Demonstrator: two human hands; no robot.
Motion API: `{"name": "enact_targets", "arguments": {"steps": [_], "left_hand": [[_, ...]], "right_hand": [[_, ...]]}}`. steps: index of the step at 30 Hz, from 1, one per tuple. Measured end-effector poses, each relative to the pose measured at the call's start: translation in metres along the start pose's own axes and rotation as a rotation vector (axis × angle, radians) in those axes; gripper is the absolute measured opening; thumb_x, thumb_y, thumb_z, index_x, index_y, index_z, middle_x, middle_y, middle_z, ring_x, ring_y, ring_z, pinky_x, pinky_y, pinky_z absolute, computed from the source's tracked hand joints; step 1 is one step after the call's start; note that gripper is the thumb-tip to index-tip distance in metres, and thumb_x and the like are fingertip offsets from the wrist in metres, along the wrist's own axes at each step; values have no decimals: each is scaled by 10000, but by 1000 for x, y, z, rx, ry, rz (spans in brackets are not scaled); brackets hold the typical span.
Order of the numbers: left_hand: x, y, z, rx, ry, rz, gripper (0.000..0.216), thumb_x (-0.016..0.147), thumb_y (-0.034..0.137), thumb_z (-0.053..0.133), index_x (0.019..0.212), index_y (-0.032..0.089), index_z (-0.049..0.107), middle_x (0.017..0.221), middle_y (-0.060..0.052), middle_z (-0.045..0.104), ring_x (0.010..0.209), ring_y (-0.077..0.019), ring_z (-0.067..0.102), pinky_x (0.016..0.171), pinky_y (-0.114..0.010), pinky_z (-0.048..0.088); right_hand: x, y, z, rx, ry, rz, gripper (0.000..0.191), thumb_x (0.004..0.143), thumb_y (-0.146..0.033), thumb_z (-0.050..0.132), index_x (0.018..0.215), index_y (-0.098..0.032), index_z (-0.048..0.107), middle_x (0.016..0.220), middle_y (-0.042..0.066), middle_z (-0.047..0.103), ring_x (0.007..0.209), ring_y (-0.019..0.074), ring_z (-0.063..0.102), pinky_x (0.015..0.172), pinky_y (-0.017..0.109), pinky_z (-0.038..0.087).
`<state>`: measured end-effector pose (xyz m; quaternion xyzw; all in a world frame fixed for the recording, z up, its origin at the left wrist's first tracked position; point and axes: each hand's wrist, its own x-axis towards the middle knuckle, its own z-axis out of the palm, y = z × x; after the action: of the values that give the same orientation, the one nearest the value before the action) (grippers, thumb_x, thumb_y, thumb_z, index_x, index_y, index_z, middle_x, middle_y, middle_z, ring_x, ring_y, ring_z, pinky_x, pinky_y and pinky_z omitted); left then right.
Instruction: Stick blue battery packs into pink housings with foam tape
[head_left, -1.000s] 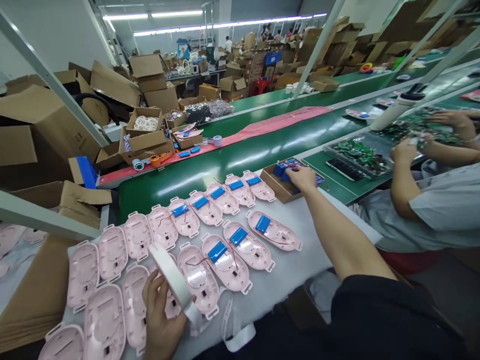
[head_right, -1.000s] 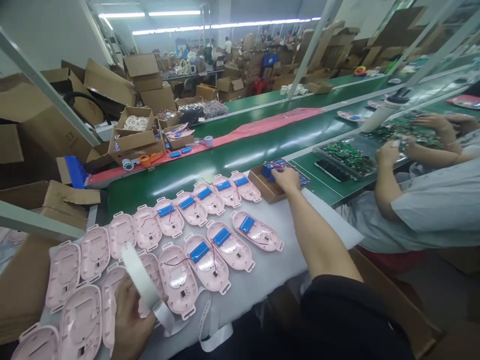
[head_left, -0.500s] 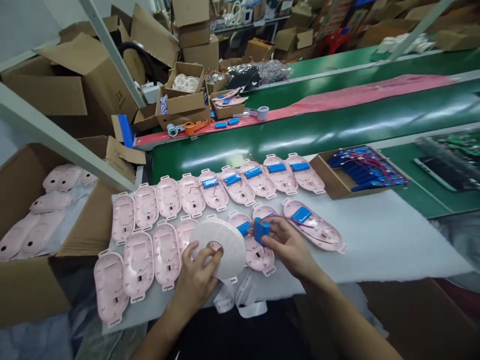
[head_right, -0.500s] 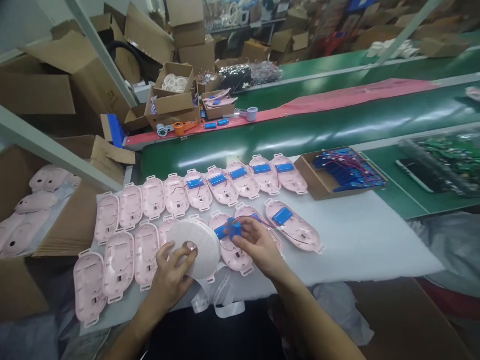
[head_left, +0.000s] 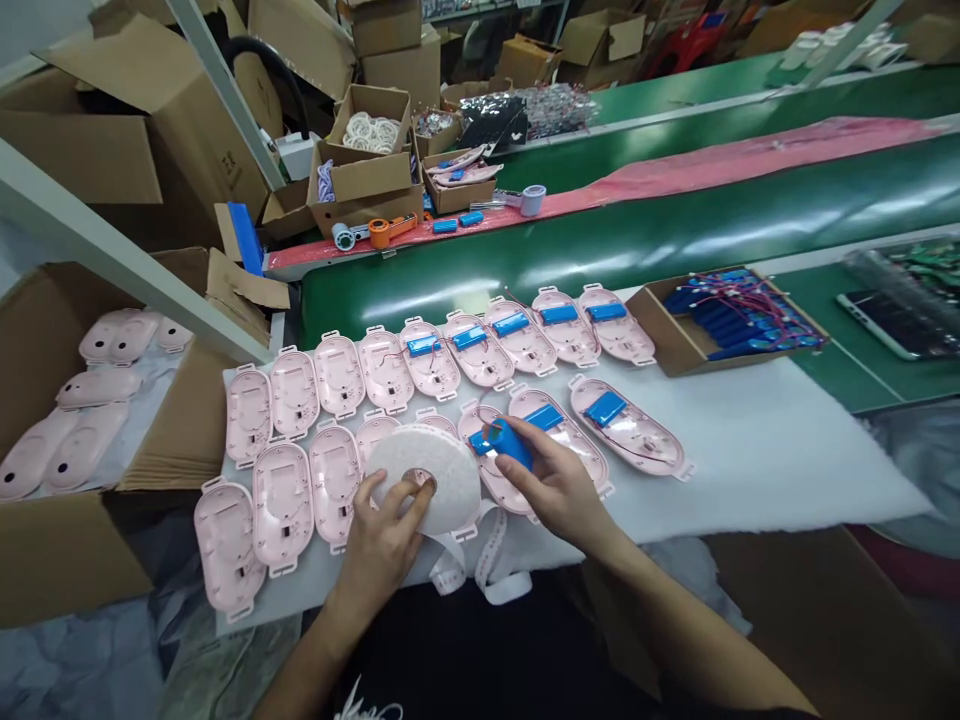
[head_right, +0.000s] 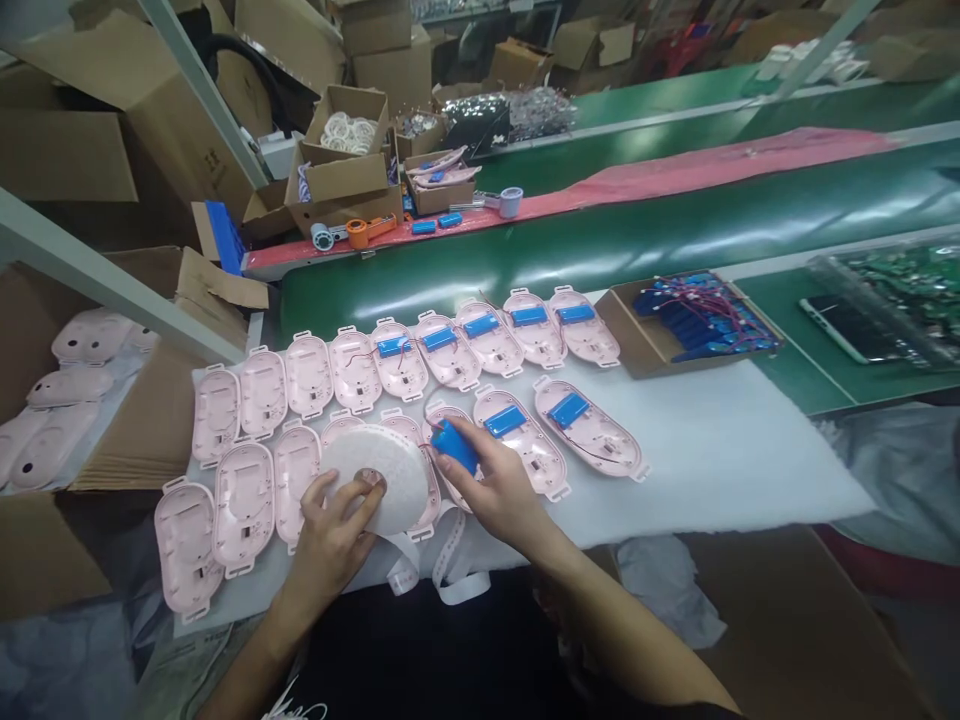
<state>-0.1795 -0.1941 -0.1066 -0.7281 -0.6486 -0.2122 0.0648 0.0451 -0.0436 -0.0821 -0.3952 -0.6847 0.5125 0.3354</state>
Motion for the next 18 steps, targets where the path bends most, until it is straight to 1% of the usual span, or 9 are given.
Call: {"name": "enact_targets", "arguments": {"steps": [2, 4, 7, 9, 11, 13, 15, 17, 18], "left_hand": [[-1, -1, 0, 5, 1, 13, 542, 887, 49, 669, 1399, 224, 654, 1244, -71, 733, 1230, -292, 582, 1181, -493, 395], [0, -3, -2, 21, 6, 31, 514, 925, 52, 627, 1410, 222, 649, 1246, -73, 738, 1211, -263, 614, 1191, -482, 387], [3, -7, -7, 53, -10, 63, 493, 950, 43, 588, 1405, 222, 650, 1248, -66, 743, 1208, -239, 635, 1187, -470, 396], [4, -7, -7, 62, -23, 72, 461, 958, 59, 598, 1391, 208, 653, 1242, -62, 749, 1189, -230, 646, 1165, -469, 410], [1, -3, -6, 65, -3, 65, 417, 968, 86, 608, 1374, 172, 650, 1231, -70, 755, 1130, -220, 662, 1126, -478, 425], [-8, 6, -5, 56, 26, 50, 384, 974, 133, 628, 1358, 150, 651, 1233, -88, 756, 1057, -218, 664, 1057, -473, 456], [-20, 13, -8, 12, 37, 66, 388, 949, 158, 681, 1335, 194, 674, 1215, -70, 761, 994, -213, 644, 982, -430, 489], [-35, 13, -19, -55, 56, 88, 394, 905, 160, 740, 1287, 249, 704, 1156, -35, 768, 964, -205, 617, 949, -383, 499], [-43, 10, -26, -78, 87, 72, 380, 883, 158, 763, 1247, 257, 716, 1114, -30, 767, 974, -208, 606, 952, -374, 498]], "right_hand": [[4, -7, -2, -96, -71, -17, 502, 951, -528, 719, 1385, -279, 679, 1286, 101, 744, 1183, 367, 698, 1017, 540, 582], [10, -12, -6, -112, -199, 27, 500, 964, -529, 697, 1397, -279, 691, 1198, 88, 779, 1123, 362, 728, 992, 549, 599], [14, -10, -5, 43, -404, 160, 559, 916, -521, 762, 1415, -282, 685, 1207, 73, 779, 1187, 360, 715, 1067, 576, 571], [8, -2, 5, 204, -420, 261, 643, 828, -515, 859, 1401, -278, 689, 1300, 86, 750, 1259, 367, 683, 1116, 589, 540], [-2, 7, 20, 355, -279, 308, 681, 787, -530, 895, 1384, -276, 687, 1348, 108, 728, 1278, 371, 673, 1122, 600, 534], [-6, 9, 29, 438, -110, 269, 632, 820, -574, 857, 1349, -269, 695, 1310, 129, 741, 1252, 376, 687, 1079, 602, 569], [7, 2, 27, 428, 34, 136, 543, 912, -632, 736, 1329, -287, 695, 1269, 124, 749, 1253, 363, 686, 1042, 580, 602], [35, -10, 17, 359, 167, -48, 482, 992, -645, 604, 1352, -332, 669, 1297, 94, 725, 1331, 331, 637, 1077, 551, 591], [50, -15, 13, 324, 216, -122, 458, 1007, -624, 589, 1372, -355, 651, 1328, 74, 705, 1372, 312, 605, 1108, 535, 574]]}}
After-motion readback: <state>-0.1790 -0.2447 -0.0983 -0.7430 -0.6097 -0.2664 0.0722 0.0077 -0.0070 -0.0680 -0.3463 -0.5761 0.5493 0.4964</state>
